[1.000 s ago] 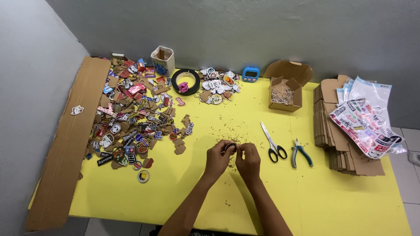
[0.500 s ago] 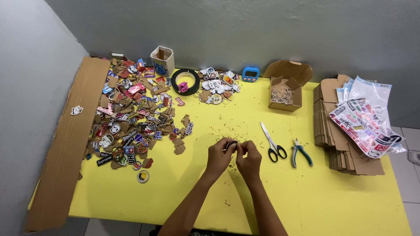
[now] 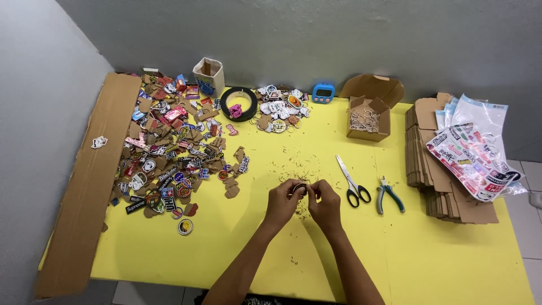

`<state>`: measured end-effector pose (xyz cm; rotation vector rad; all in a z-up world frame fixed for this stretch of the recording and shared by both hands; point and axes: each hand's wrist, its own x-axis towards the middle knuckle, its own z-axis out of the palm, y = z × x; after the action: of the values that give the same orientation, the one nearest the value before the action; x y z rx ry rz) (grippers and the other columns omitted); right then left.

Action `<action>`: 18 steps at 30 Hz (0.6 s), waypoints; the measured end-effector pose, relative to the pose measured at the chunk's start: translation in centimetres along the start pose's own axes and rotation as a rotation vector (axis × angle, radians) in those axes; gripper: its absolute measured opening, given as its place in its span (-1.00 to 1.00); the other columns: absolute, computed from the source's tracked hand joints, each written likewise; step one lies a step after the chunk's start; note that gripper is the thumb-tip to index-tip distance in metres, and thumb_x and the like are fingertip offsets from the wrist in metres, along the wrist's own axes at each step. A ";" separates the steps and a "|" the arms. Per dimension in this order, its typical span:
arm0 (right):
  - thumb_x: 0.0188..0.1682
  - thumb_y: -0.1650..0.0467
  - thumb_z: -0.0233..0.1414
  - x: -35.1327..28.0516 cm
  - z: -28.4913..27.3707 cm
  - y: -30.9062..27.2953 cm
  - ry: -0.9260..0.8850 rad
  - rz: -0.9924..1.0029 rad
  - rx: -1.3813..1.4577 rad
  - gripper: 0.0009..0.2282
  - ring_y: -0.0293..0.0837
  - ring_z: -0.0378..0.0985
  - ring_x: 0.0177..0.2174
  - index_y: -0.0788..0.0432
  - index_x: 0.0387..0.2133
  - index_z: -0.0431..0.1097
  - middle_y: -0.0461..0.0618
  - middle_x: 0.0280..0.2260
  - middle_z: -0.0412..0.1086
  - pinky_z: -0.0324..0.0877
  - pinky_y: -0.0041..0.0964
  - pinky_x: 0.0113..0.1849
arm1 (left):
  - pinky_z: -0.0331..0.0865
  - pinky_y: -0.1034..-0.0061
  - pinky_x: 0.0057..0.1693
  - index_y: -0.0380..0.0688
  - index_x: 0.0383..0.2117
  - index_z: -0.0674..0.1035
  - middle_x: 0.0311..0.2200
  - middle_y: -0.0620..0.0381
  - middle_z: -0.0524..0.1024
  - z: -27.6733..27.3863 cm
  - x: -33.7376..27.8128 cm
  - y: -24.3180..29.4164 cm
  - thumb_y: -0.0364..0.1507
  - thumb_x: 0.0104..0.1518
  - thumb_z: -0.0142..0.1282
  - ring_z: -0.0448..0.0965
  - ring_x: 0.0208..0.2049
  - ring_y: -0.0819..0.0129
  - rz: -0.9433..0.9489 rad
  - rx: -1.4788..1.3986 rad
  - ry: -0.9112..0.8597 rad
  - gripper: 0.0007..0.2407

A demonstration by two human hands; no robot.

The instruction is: The person cuts a circular sticker from a sheet using scissors, then attaches a metal keyring to the sticker using pliers. The finished keychain is placed into a cardboard box on the table.

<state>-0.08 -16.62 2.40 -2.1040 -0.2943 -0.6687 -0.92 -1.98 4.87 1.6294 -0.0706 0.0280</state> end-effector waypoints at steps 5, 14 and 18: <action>-0.03 0.53 0.19 0.7 -0.6 -0.9 0.027 0.033 0.055 -0.87 -0.03 0.47 -0.64 0.21 -0.54 0.41 0.06 -0.67 0.39 0.41 -0.28 -0.50 | 0.70 0.28 -0.13 -0.32 -0.15 0.64 -0.23 -0.33 0.64 0.1 0.4 -0.1 -0.56 0.28 0.11 0.69 -0.17 -0.12 -0.011 -0.034 0.000 -0.88; -0.01 0.56 0.19 0.5 -2.6 -2.6 0.120 0.104 0.189 -0.92 -0.03 0.63 -0.50 0.27 -0.48 0.47 0.12 -0.53 0.51 0.52 -0.29 -0.36 | 0.68 0.29 -0.10 -0.30 -0.14 0.64 -0.23 -0.36 0.64 -1.6 1.2 -0.5 -0.52 0.25 0.17 0.71 -0.22 -0.04 -0.129 -0.107 0.104 -0.86; 0.01 0.57 0.18 1.2 -2.8 -3.5 0.168 0.190 0.371 -0.97 -0.10 0.65 -0.36 0.34 -0.40 0.49 0.16 -0.40 0.55 0.54 -0.27 -0.25 | 0.69 0.21 -0.11 -0.33 -0.11 0.63 -0.22 -0.41 0.62 -1.7 1.6 -0.7 -0.51 0.29 0.15 0.69 -0.19 -0.12 -0.111 -0.190 0.043 -0.85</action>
<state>-1.64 -16.85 6.75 -1.6864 -0.1119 -0.6204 0.72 -0.28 4.41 1.4395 0.0493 -0.0284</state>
